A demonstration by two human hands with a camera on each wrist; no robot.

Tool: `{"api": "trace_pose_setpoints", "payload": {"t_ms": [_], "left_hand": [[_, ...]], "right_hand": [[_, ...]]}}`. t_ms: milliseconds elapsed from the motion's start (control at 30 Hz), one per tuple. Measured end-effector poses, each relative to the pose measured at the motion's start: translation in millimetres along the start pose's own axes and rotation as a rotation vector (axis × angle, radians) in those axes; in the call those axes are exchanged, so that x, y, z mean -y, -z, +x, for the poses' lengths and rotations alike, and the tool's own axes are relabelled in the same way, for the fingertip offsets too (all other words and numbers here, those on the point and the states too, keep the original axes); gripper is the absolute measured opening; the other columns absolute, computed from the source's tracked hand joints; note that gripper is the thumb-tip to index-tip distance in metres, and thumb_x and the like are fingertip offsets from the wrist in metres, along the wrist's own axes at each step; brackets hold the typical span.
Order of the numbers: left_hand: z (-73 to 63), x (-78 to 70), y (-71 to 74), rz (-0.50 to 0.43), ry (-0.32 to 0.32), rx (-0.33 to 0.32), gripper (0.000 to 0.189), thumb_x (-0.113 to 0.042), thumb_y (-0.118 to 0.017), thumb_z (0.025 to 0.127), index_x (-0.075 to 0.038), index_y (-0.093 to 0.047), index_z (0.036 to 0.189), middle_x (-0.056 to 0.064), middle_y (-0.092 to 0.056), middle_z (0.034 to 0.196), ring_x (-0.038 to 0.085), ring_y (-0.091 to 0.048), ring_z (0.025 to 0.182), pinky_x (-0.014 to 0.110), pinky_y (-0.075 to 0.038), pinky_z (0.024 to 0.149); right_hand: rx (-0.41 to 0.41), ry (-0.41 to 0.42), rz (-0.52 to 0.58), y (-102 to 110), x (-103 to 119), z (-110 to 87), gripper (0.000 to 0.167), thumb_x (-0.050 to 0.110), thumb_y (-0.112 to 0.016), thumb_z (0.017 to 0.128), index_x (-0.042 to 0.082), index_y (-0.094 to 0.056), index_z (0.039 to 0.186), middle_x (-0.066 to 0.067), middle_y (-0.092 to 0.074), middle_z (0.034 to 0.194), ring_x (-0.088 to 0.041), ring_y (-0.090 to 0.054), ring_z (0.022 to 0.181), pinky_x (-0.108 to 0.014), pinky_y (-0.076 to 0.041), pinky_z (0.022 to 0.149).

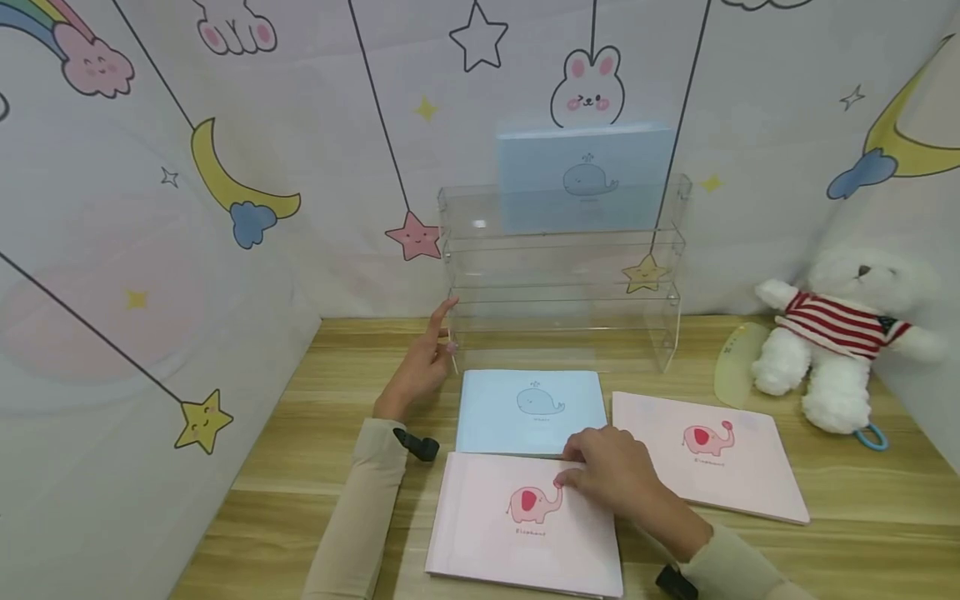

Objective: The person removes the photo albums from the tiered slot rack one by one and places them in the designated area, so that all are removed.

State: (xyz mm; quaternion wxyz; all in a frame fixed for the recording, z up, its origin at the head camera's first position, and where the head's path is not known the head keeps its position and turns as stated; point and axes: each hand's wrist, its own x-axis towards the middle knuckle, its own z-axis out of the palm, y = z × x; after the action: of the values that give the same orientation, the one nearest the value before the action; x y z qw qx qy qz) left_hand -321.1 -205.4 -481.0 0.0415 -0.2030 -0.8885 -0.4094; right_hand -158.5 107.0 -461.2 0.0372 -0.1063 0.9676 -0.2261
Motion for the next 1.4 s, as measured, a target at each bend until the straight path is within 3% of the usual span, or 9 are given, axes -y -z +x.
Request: {"api": "trace_pose_setpoints", "payload": {"t_ms": [167,267,500,700,867,1100,1267,1400], "left_hand": [[-0.1,0.5,0.4,0.004,-0.017,-0.006,0.083,-0.006,-0.051,0.11,-0.049,-0.009,0.168,0.034,-0.063,0.142,0.044,-0.064,0.137,0.063,-0.055,0.104],[-0.1,1.7,-0.1,0.008,-0.028,-0.007,0.083,-0.006,-0.051,0.11,-0.048,-0.009,0.168,0.034,-0.065,0.139,0.043,-0.066,0.135,0.059,-0.055,0.101],[-0.6,1.6,-0.1,0.007,-0.017,-0.012,0.084,-0.007,-0.051,0.11,-0.051,-0.009,0.168,0.034,-0.063,0.141,0.043,-0.064,0.136,0.062,-0.056,0.102],[0.1,1.6,-0.4,0.008,-0.031,-0.011,0.084,-0.005,-0.051,0.11,-0.048,-0.009,0.168,0.034,-0.063,0.14,0.042,-0.066,0.134,0.059,-0.057,0.1],[0.9,2.3,-1.0,0.008,-0.037,-0.009,0.083,-0.004,-0.05,0.11,-0.047,-0.009,0.168,0.034,-0.062,0.142,0.042,-0.067,0.133,0.058,-0.057,0.1],[2.0,2.5,-2.0,0.015,-0.039,-0.01,0.084,-0.004,-0.05,0.109,-0.047,-0.009,0.169,0.034,-0.062,0.143,0.043,-0.067,0.133,0.06,-0.057,0.101],[1.6,2.3,-2.5,0.018,-0.027,-0.014,0.085,-0.004,-0.05,0.11,-0.049,-0.008,0.168,0.034,-0.062,0.143,0.042,-0.068,0.131,0.059,-0.056,0.1],[1.0,2.6,-2.1,0.023,-0.019,-0.015,0.085,-0.004,-0.05,0.11,-0.05,-0.008,0.168,0.033,-0.062,0.144,0.042,-0.069,0.129,0.058,-0.056,0.098]], "right_hand": [[-0.04,0.029,0.04,5,-4,1.6,0.012,0.03,-0.087,0.088,0.02,-0.081,0.085,0.009,-0.068,0.074,-0.013,-0.055,0.073,-0.033,-0.045,0.064],[-0.047,0.077,0.079,9,-10,5.0,0.01,0.029,-0.083,0.092,0.02,-0.08,0.091,0.01,-0.067,0.075,-0.009,-0.055,0.073,-0.031,-0.045,0.067],[-0.015,0.295,0.271,24,-24,16.7,0.023,0.027,-0.076,0.1,0.015,-0.074,0.119,0.008,-0.074,0.09,-0.003,-0.065,0.081,-0.025,-0.055,0.074],[-0.075,0.405,0.288,44,-29,27.6,0.035,0.027,-0.077,0.1,0.018,-0.068,0.132,0.006,-0.076,0.107,-0.004,-0.071,0.093,-0.029,-0.06,0.084],[-0.122,0.409,0.291,68,-32,36.6,0.043,0.026,-0.077,0.1,0.015,-0.065,0.139,0.0,-0.078,0.116,-0.013,-0.073,0.101,-0.031,-0.061,0.088],[-0.173,0.356,0.315,96,-39,42.8,0.039,0.026,-0.071,0.104,0.013,-0.065,0.14,-0.005,-0.075,0.13,-0.019,-0.072,0.109,-0.037,-0.059,0.096],[-0.238,0.349,0.345,111,-41,46.3,0.039,0.023,-0.072,0.104,0.013,-0.064,0.14,-0.007,-0.073,0.132,-0.018,-0.07,0.109,-0.024,-0.055,0.096],[-0.296,0.36,0.377,120,-42,48.4,0.037,0.019,-0.071,0.104,0.01,-0.064,0.139,-0.01,-0.072,0.132,-0.006,-0.067,0.107,-0.014,-0.051,0.093]]}}
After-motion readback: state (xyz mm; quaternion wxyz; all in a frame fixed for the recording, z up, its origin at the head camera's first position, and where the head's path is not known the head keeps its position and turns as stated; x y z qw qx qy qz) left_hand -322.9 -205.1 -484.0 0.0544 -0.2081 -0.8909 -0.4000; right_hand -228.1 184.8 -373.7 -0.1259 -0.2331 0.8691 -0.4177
